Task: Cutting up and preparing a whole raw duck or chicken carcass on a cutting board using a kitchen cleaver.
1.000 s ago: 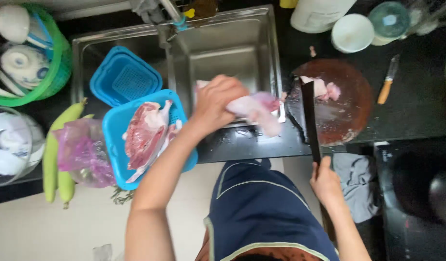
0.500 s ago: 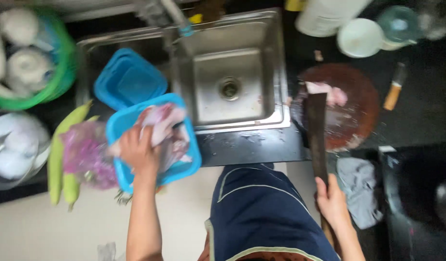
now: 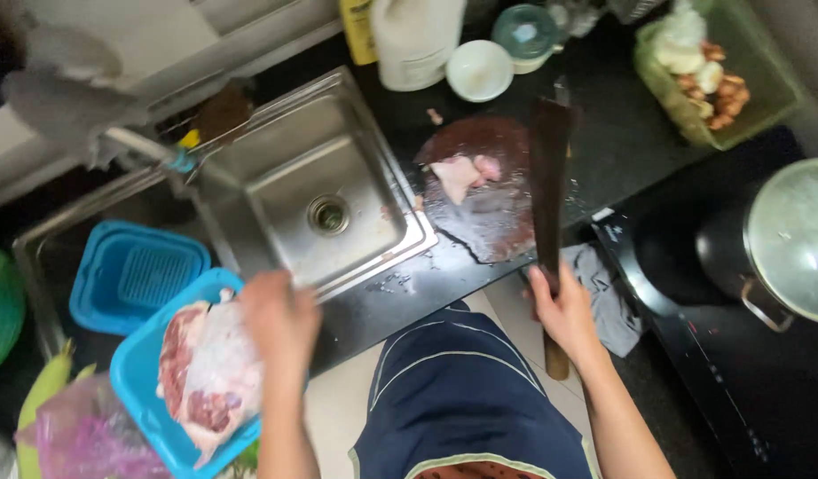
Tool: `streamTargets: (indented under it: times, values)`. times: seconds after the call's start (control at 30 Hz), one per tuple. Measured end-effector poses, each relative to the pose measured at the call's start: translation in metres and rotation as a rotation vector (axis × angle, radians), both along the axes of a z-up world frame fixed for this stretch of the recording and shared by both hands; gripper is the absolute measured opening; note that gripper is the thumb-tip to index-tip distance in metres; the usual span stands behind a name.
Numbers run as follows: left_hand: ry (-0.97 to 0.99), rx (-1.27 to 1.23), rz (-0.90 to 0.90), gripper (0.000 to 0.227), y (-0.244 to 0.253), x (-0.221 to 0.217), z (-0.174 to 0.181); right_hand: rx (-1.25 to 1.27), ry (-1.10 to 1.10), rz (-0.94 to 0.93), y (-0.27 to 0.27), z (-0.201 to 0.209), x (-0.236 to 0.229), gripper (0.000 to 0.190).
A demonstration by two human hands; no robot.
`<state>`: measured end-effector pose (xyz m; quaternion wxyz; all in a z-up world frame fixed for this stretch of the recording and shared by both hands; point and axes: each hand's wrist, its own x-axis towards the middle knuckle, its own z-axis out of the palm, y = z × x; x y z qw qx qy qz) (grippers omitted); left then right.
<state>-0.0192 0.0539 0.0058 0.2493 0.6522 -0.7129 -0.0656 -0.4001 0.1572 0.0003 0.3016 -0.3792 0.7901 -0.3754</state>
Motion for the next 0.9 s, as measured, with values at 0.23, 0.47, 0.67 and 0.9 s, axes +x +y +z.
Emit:
streamTargets:
  times: [0.23, 0.47, 0.67, 0.9]
  values:
    - [0.338, 0.180, -0.574, 0.037, -0.117, -0.186, -0.097, 0.158, -0.002, -0.006, -0.009, -0.068, -0.024, 0.042]
    - [0.169, 0.187, -0.521, 0.058, -0.149, -0.239, -0.133, 0.222, 0.026, 0.117, 0.004, -0.063, -0.020, 0.046]
    - [0.208, 0.254, -0.430, 0.042, -0.142, -0.243, -0.133, 0.181, 0.009, 0.127, 0.003, -0.070, -0.015, 0.046]
    - [1.147, 0.536, -0.397, 0.044, -0.149, -0.239, -0.215, 0.235, 0.011, 0.188, -0.014, -0.054, -0.004, 0.044]
